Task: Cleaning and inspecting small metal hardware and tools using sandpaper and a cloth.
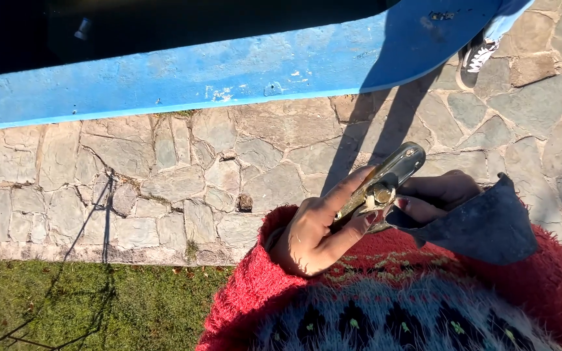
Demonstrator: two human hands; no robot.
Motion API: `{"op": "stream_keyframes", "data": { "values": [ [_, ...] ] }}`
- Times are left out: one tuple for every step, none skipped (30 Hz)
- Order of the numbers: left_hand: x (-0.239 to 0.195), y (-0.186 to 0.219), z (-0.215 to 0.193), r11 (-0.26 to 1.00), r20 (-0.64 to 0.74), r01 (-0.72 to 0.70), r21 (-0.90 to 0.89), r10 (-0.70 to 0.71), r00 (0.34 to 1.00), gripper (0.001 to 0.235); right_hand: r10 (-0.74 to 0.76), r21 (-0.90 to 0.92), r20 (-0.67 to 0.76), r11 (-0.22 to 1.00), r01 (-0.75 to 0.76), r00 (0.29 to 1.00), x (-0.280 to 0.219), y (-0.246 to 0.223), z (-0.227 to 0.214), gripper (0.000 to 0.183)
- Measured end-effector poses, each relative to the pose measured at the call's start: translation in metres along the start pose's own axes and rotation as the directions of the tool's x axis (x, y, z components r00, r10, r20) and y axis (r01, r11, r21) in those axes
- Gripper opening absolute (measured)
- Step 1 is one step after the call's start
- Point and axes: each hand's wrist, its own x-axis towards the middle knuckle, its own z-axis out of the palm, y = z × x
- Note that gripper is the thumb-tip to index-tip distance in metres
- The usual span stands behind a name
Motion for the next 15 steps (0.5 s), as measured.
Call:
{"op": "stream_keyframes", "data": {
  "values": [
    [0.0, -0.001, 0.0, 1.0, 0.0, -0.002, 0.0, 0.002, 1.0, 0.067, -0.001, -0.001, -0.001, 1.0, 0.001, 1.0, 0.0, -0.001, 0.0, 0.031],
    [0.0, -0.001, 0.0, 0.999, 0.0, 0.021, -0.028, -0.021, 1.0, 0.067, -0.01, 0.035, 0.013, 0.999, 0.01, 1.0, -0.001, -0.001, 0.001, 0.032],
    [-0.001, -0.002, 0.001, 0.997, 0.001, 0.043, -0.056, -0.043, 0.999, 0.067, -0.02, 0.072, 0.026, 0.997, 0.019, 0.999, -0.003, -0.001, 0.002, 0.033],
    [-0.001, 0.001, 0.0, 0.998, 0.004, 0.041, -0.055, -0.041, 0.999, 0.067, -0.022, 0.073, 0.023, 0.997, 0.02, 0.999, -0.002, 0.0, 0.005, 0.033],
    [-0.001, 0.004, 0.0, 0.999, -0.012, 0.05, -0.011, -0.05, 0.999, 0.067, -0.003, 0.121, 0.007, 0.993, 0.002, 1.0, -0.001, 0.001, 0.008, 0.033],
    [0.0, 0.007, 0.0, 0.998, -0.031, 0.058, 0.029, -0.057, 0.998, 0.066, 0.019, 0.167, -0.007, 0.986, -0.018, 1.0, 0.0, 0.001, 0.009, 0.033],
    [0.0, 0.004, 0.001, 0.998, -0.03, 0.056, 0.027, -0.055, 0.998, 0.066, 0.02, 0.166, -0.009, 0.986, -0.018, 1.0, 0.0, -0.001, 0.011, 0.033],
    [-0.001, 0.001, 0.001, 1.0, -0.025, 0.014, 0.016, -0.014, 1.0, 0.066, 0.008, 0.19, -0.01, 0.982, -0.006, 1.0, -0.001, -0.003, 0.012, 0.033],
    [-0.002, -0.002, 0.002, 1.0, -0.019, -0.028, 0.005, 0.028, 0.999, 0.067, -0.004, 0.215, -0.011, 0.977, 0.006, 1.0, -0.001, -0.005, 0.014, 0.033],
    [-0.002, 0.0, 0.002, 1.0, -0.017, -0.028, 0.004, 0.028, 0.999, 0.067, -0.004, 0.216, -0.013, 0.976, 0.006, 1.0, -0.001, -0.011, 0.016, 0.033],
    [-0.001, 0.001, 0.001, 0.999, -0.028, -0.002, 0.038, 0.003, 1.0, 0.067, 0.01, 0.196, -0.021, 0.981, -0.006, 1.0, -0.002, -0.017, 0.017, 0.032],
    [-0.001, 0.003, 0.001, 0.997, -0.04, 0.023, 0.073, -0.021, 0.999, 0.067, 0.022, 0.177, -0.029, 0.984, -0.017, 0.999, -0.002, -0.023, 0.019, 0.032],
    [-0.001, 0.002, 0.002, 0.997, -0.038, 0.023, 0.075, -0.02, 0.999, 0.067, 0.021, 0.178, -0.03, 0.984, -0.015, 0.999, -0.003, -0.021, 0.017, 0.032],
    [0.0, 0.001, 0.002, 0.999, -0.032, 0.029, 0.016, -0.028, 0.999, 0.066, 0.049, 0.19, -0.028, 0.981, -0.043, 0.998, -0.002, -0.02, 0.014, 0.032],
    [0.001, 0.0, 0.002, 0.998, -0.024, 0.036, -0.042, -0.037, 0.999, 0.066, 0.078, 0.203, -0.025, 0.977, -0.071, 0.997, -0.001, -0.019, 0.012, 0.032]
  ]
}}
